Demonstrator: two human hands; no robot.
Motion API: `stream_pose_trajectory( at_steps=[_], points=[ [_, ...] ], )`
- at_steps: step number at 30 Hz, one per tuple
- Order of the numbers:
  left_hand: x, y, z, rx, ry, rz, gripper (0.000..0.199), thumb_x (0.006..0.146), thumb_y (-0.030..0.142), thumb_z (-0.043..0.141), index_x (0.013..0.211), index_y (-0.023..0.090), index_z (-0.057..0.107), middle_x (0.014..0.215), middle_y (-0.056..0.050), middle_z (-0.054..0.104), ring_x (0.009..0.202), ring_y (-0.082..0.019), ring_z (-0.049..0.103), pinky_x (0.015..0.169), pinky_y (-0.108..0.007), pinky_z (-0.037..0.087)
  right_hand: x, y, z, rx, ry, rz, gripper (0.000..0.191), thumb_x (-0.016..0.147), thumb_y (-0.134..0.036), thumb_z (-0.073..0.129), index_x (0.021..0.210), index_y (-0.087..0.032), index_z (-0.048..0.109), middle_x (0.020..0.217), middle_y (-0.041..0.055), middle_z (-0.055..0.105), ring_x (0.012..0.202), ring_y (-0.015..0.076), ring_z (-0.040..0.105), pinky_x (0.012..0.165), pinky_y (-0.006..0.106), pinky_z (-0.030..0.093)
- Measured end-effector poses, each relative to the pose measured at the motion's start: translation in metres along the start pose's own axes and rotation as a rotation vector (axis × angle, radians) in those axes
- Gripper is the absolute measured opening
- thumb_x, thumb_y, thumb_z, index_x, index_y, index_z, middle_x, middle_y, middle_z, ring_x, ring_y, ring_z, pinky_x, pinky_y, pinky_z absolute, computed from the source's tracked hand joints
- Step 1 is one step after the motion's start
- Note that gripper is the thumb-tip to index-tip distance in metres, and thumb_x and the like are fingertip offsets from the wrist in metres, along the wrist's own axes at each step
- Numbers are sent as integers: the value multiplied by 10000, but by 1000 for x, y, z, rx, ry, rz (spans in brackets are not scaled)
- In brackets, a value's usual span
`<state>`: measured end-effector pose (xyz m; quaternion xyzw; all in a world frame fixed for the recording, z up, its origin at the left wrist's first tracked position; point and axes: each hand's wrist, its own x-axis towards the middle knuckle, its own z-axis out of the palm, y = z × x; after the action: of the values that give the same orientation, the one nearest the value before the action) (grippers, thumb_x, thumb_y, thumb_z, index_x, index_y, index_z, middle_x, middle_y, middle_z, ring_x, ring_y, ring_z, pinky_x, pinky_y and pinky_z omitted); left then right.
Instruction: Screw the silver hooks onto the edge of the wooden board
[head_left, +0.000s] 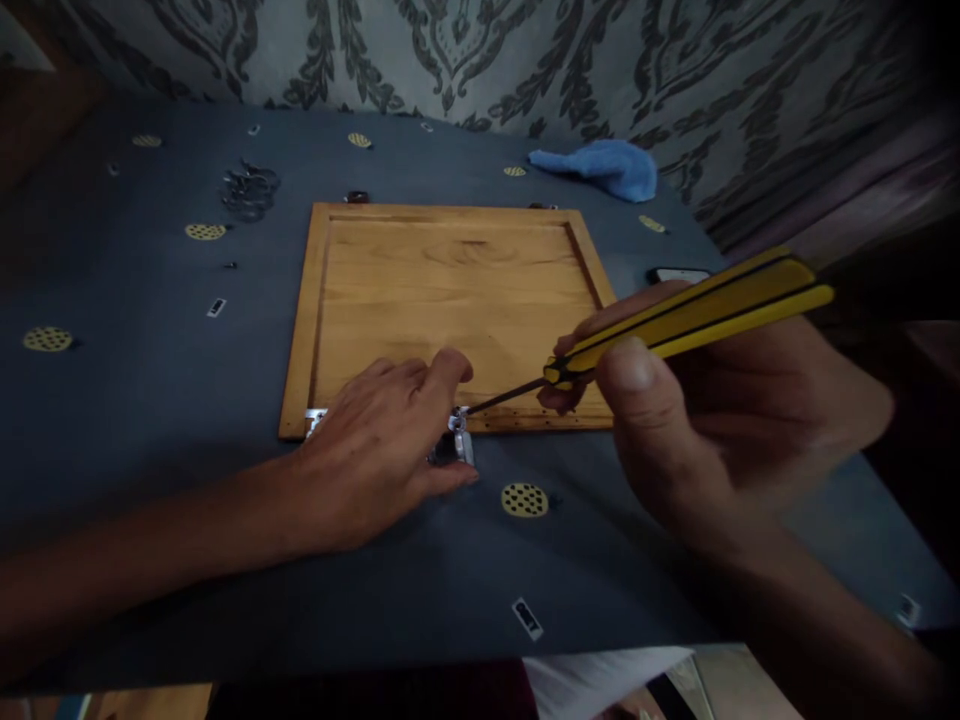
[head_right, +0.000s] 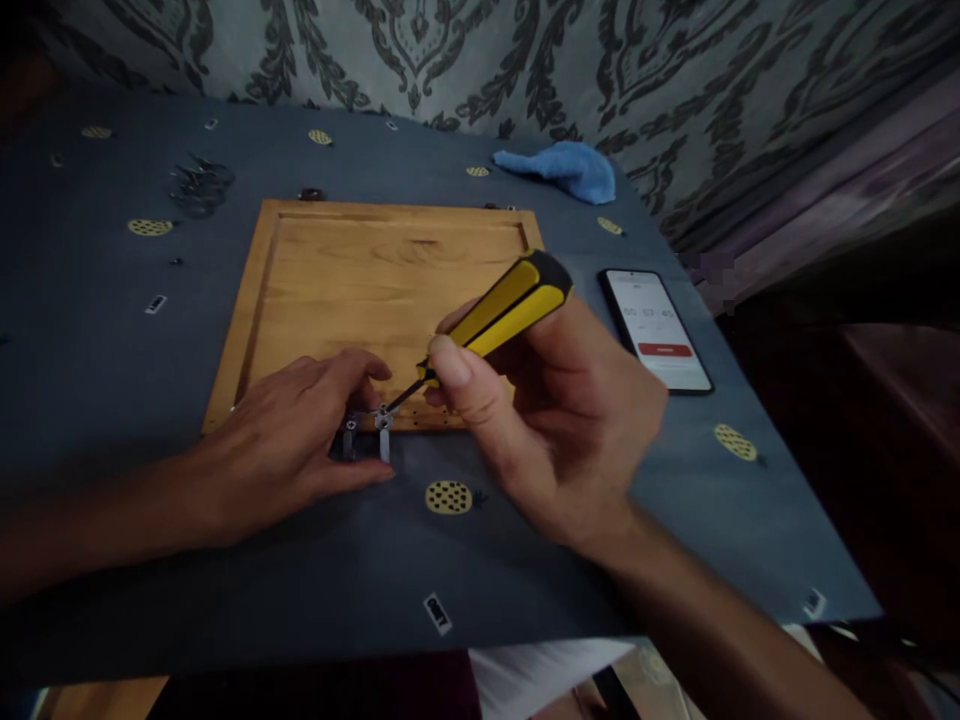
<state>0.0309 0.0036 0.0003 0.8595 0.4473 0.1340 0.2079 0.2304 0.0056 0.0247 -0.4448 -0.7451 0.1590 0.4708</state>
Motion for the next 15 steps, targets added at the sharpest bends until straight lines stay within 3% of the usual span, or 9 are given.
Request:
stream_pose_trajectory(
  at_steps=[4,9,15],
  points=[
    [0,-1,1,3,10,-19,531,773,403,809,1138,211,473,996,-51,694,915,-263,674,791,-380,499,-1,1,2,-18,-34,27,99,991,-308,542,963,-343,630,875,9,665,741,205,702,634,360,599],
    [-1,-1,2,7,23,-15,553,775,392,807,1164,225,451,1005,-41,691,906,-250,668,804,-376,503,-2,3,3,20,-23,37,77,978,-304,559,939,-340,614,855,7,643,699,205,673,621,374,582],
    [-1,-1,2,14,24,3,544,776,349,809,1162,211,452,981,-38,691,877,-243,654,805,-374,499,-4,8,5,-23,-61,88,128,986,-398,544,910,-307,590,835,25,635,692,208,666,621,386,588]
  ],
)
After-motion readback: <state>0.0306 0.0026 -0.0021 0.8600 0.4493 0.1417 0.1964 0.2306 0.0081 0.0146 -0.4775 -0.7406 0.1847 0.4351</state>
